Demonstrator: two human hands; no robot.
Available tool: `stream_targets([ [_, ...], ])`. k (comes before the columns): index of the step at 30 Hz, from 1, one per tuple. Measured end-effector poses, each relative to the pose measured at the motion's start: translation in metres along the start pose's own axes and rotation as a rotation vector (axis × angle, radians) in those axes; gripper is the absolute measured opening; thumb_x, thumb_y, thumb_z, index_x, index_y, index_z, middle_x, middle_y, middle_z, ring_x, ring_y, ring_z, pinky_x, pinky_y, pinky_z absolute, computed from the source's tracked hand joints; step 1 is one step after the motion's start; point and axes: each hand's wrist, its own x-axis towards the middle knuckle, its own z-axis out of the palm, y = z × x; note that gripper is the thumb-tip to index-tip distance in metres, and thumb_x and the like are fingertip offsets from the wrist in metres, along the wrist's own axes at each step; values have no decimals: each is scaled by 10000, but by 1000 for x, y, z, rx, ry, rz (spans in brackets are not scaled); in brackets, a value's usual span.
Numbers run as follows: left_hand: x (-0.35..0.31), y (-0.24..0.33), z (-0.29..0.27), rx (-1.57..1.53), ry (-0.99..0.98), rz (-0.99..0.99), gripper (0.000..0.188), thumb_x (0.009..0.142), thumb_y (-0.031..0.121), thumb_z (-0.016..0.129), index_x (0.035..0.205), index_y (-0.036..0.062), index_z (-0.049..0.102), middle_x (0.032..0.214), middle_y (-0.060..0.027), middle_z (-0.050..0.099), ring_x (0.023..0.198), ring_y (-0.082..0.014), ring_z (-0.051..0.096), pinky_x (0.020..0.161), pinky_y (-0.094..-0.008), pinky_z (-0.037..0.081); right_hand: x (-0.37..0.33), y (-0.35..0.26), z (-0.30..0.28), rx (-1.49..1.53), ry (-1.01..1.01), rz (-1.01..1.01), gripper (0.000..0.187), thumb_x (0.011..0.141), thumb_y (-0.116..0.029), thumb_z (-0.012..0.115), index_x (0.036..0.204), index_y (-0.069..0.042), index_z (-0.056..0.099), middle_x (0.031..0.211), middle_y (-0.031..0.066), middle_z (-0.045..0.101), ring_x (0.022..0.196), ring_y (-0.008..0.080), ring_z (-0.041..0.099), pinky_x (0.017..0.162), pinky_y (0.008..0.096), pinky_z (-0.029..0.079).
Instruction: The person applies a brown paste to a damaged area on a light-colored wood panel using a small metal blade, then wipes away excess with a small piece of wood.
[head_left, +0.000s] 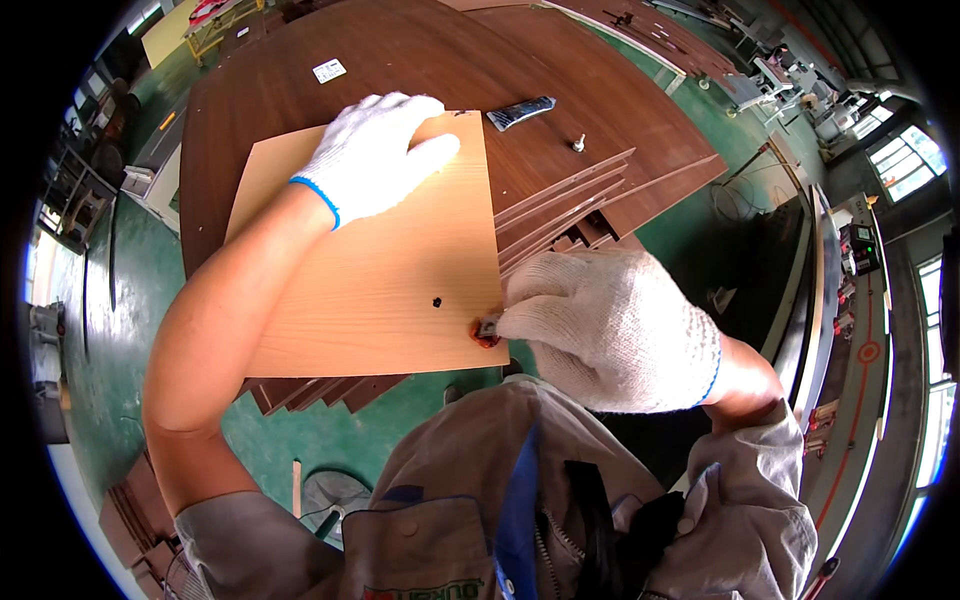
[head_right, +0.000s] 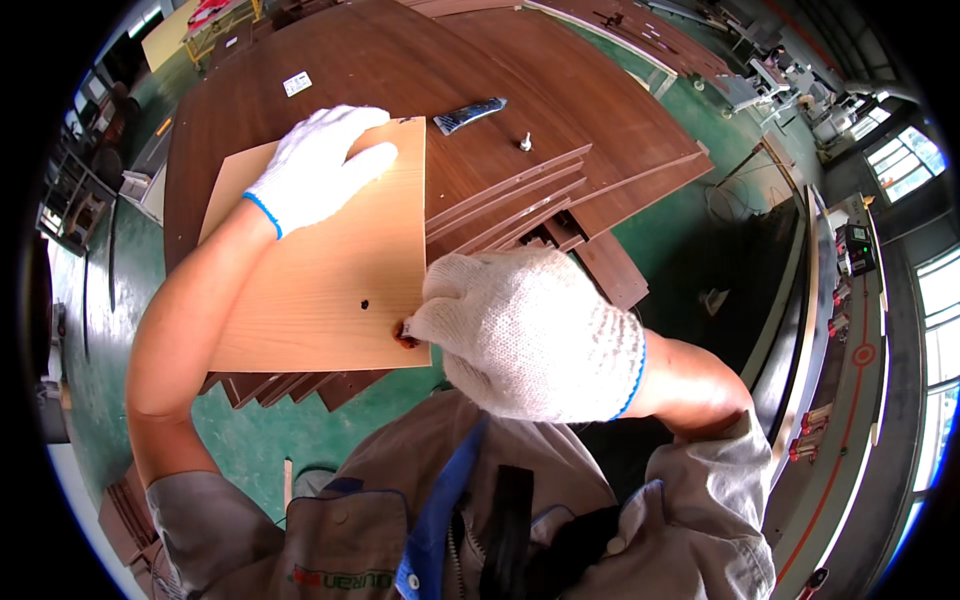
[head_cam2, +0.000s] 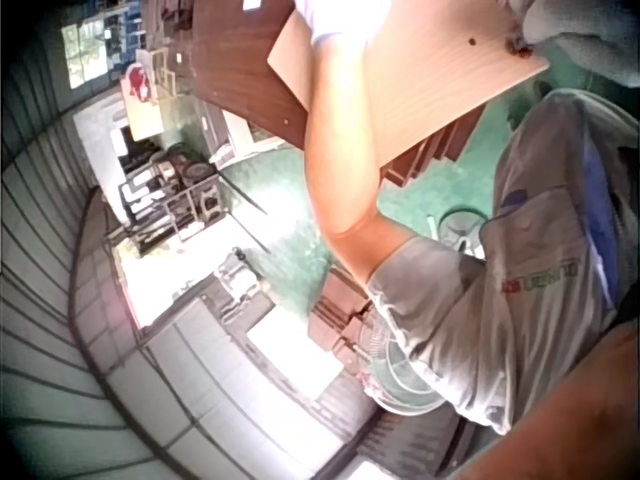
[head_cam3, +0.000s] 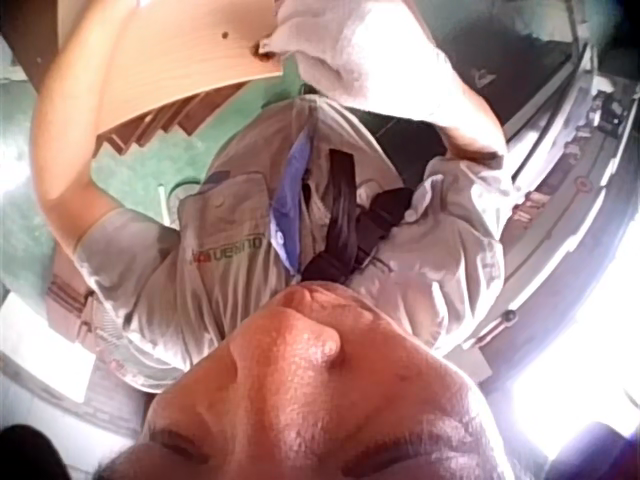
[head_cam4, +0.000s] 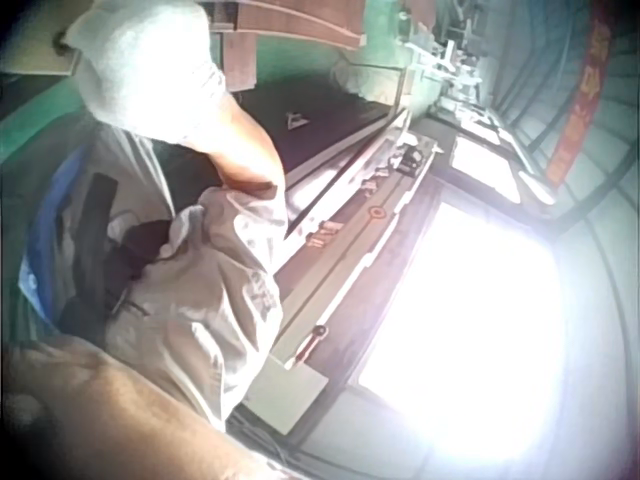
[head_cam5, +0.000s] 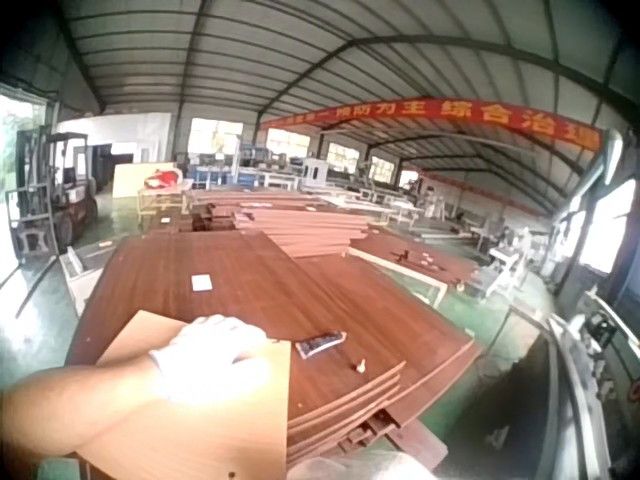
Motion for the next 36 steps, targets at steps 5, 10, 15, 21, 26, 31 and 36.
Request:
stream_targets([
  [5,0,-1,0,-11,5,1,548,1046,467,645,1419,65,652,1404,-160,676,1331,-394,604,1166,-504,443,-2,0,-4,9,12,10,226,781,-40,738,998,-102,748,1002,86,695,808,313,730,679,434,603],
  [10,-1,-1,1,-5,6,-4,546,1047,465,644,1418,65,652,1403,-164,676,1331,-394,603,1162,-505,446,-12,-3,-6,129,37,57,205,797,-20,735,989,-88,747,1056,86,710,827,308,741,691,423,606],
  [15,-2,0,0,-19,5,1,566,1047,486,626,1423,63,656,1395,-176,680,1338,-390,597,1170,-501,435,-19,6,6,174,122,74,232,822,15,718,1032,-78,748,1082,113,705,820,348,737,692,435,598],
  [21,-1,0,0,-7,8,7,552,1045,470,648,1421,66,653,1405,-163,678,1341,-387,597,1161,-503,445,-19,4,11,172,151,71,214,817,10,734,1012,-80,735,1064,111,696,802,338,732,679,431,595],
  [26,0,0,0,-7,12,7,550,1045,470,649,1419,66,653,1406,-159,680,1343,-387,596,1165,-502,441,-13,5,10,107,104,26,211,807,-3,739,1005,-76,728,1063,113,696,813,340,733,673,439,595],
  [31,0,1,-3,-10,-12,-2,541,1048,463,647,1420,71,651,1403,-158,680,1339,-386,598,1161,-503,445,-15,4,4,89,117,40,227,799,-8,748,1012,-79,719,1059,106,697,795,343,723,670,448,594],
  [36,-3,-1,-1,-2,-5,-10,534,1050,458,646,1419,72,652,1403,-158,679,1335,-389,602,1158,-504,448,-25,0,2,109,59,50,246,802,-12,758,1037,-81,726,1072,99,687,807,330,726,662,441,590],
])
